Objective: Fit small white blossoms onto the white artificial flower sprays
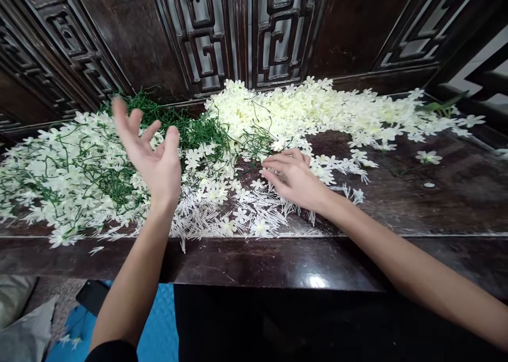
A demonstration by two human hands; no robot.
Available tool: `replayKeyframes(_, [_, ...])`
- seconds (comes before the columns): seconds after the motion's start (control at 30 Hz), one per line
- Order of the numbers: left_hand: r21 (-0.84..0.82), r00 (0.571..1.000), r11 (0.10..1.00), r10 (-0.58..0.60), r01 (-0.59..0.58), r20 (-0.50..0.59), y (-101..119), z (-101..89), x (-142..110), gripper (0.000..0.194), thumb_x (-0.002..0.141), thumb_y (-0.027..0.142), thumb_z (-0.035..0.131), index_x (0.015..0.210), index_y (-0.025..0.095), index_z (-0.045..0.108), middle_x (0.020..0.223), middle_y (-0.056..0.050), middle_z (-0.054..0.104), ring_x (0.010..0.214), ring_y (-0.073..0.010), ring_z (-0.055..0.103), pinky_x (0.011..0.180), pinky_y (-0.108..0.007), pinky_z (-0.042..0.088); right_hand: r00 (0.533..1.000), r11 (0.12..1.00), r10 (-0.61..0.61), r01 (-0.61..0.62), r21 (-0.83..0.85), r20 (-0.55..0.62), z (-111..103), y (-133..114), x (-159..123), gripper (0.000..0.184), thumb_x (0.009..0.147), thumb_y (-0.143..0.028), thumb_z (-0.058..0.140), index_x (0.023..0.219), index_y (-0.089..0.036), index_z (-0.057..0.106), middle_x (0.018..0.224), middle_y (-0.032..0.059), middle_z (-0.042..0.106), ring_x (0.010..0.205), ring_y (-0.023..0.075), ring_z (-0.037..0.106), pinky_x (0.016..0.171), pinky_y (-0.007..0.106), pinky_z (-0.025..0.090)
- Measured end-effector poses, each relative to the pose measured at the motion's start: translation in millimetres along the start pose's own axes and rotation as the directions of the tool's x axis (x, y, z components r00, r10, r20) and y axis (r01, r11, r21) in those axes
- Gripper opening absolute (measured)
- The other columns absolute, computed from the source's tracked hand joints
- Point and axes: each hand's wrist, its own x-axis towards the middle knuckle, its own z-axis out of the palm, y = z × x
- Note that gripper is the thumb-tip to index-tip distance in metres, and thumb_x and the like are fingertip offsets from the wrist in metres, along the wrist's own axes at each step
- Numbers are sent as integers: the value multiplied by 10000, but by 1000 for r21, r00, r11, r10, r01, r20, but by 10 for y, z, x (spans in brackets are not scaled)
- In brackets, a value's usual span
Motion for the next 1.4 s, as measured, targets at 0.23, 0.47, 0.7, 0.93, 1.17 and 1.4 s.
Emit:
replayKeyframes(0.23, [-95, 974, 995, 64, -44, 219, 361, 365, -211, 257, 833, 199, 653, 1072, 243, 570, 1217, -61, 619, 1124, -215, 603, 766, -334, 600, 953, 916, -47, 161, 367, -299, -109, -160, 22, 217, 839, -140, 578, 956, -251, 722, 943, 30, 736, 891, 207, 676, 846, 490, 550])
replayKeyframes(0.47, [-322, 865, 894, -127, 312, 484, 445, 461, -368, 184, 822, 155, 652, 979, 184, 560, 975, -65, 684, 842, -166, 705, 581, -241, 629, 969, 810, -91, 207, 548, -231, -129, -249, -8, 180, 834, -158, 634, 969, -234, 726, 915, 16, 750, 818, 175, 699, 755, 400, 599])
replayKeyframes(0.7, [-335, 935, 887, -232, 316, 268, 348, 413, -262, 158, 873, 124, 569, 992, 226, 545, 890, -17, 624, 691, -98, 676, 628, -238, 616, 998, 958, -50, 59, 281, -40, -84, -143, -12, 296, 860, -270, 617, 1134, -167, 663, 1099, 110, 691, 1022, 266, 633, 906, 542, 517])
replayKeyframes(0.93, [-282, 951, 920, -211, 272, 227, 291, 403, -251, 231, 854, 214, 629, 1077, 245, 677, 898, -34, 670, 865, -143, 648, 792, -325, 587, 967, 985, -175, 173, 27, 184, 23, -18, -56, 293, 892, -199, 540, 1152, -241, 667, 1007, 53, 711, 1051, 284, 594, 990, 593, 404])
replayKeyframes(1.17, [-108, 858, 956, -190, 272, 477, 372, 483, -357, 199, 799, 212, 697, 993, 173, 719, 870, -60, 741, 760, -140, 666, 727, -299, 569, 986, 924, -158, 166, 344, -51, -70, -118, 6, 204, 867, -204, 599, 1044, -210, 700, 974, 66, 734, 877, 210, 692, 791, 462, 589])
replayKeyframes(1.4, [-153, 838, 939, -190, 307, 512, 347, 506, -377, 204, 730, 261, 772, 900, 175, 700, 850, -50, 742, 738, -146, 690, 692, -276, 571, 984, 798, -76, 156, 582, -159, -69, -199, -18, 257, 794, -204, 706, 1046, -187, 659, 987, 61, 703, 895, 190, 687, 818, 406, 618])
